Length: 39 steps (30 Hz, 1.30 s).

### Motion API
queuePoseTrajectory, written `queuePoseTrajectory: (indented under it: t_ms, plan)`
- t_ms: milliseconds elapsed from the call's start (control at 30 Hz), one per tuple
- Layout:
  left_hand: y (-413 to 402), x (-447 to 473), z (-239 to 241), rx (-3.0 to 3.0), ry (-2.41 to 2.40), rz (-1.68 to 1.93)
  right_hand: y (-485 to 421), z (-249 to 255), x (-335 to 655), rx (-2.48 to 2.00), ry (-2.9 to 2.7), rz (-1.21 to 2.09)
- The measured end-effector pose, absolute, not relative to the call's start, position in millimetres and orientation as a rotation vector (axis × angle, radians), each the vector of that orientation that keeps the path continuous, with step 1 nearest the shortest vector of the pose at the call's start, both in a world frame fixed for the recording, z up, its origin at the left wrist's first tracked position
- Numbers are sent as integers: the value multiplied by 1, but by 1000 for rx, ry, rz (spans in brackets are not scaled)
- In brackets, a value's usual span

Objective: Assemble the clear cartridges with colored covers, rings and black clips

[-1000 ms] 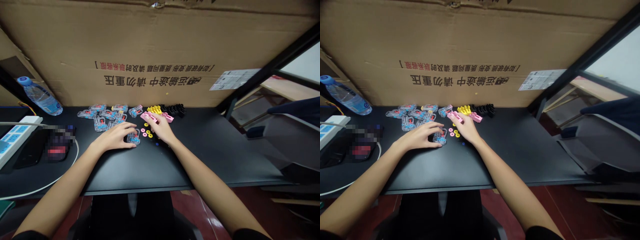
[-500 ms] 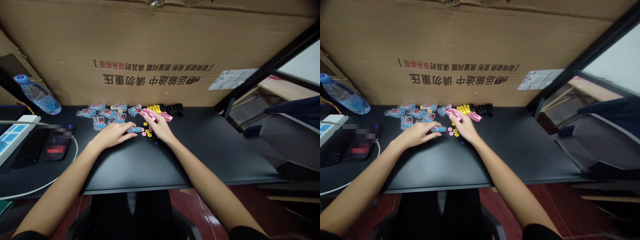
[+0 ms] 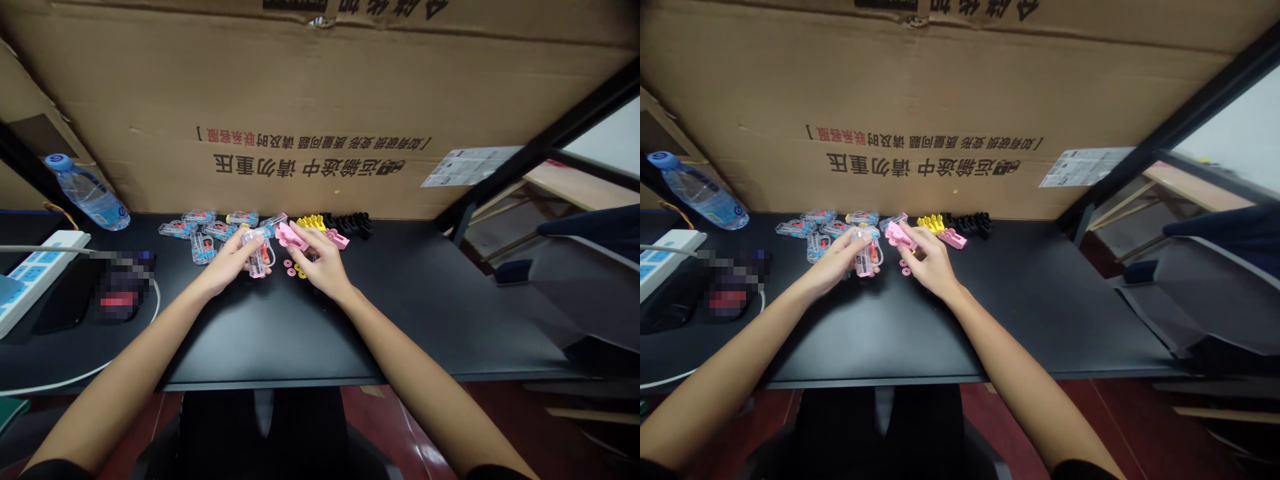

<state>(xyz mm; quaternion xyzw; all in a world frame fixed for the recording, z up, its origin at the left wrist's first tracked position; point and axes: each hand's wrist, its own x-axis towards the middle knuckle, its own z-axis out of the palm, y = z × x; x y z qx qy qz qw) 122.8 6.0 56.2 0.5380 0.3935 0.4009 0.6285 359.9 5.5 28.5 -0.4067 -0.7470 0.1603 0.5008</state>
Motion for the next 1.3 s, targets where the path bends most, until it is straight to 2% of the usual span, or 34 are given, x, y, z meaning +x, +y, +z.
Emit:
queuePoseTrajectory:
  t_ms: [133, 333, 1300]
  plan:
    - [3, 127, 59, 1174, 871, 1001, 4, 26, 358, -936, -1814, 228]
    - [2, 128, 60, 1231, 867, 999, 3, 20, 360, -942, -1892, 170]
    - [-1, 125, 64, 1369, 831, 963, -5, 27, 353, -862, -1891, 241]
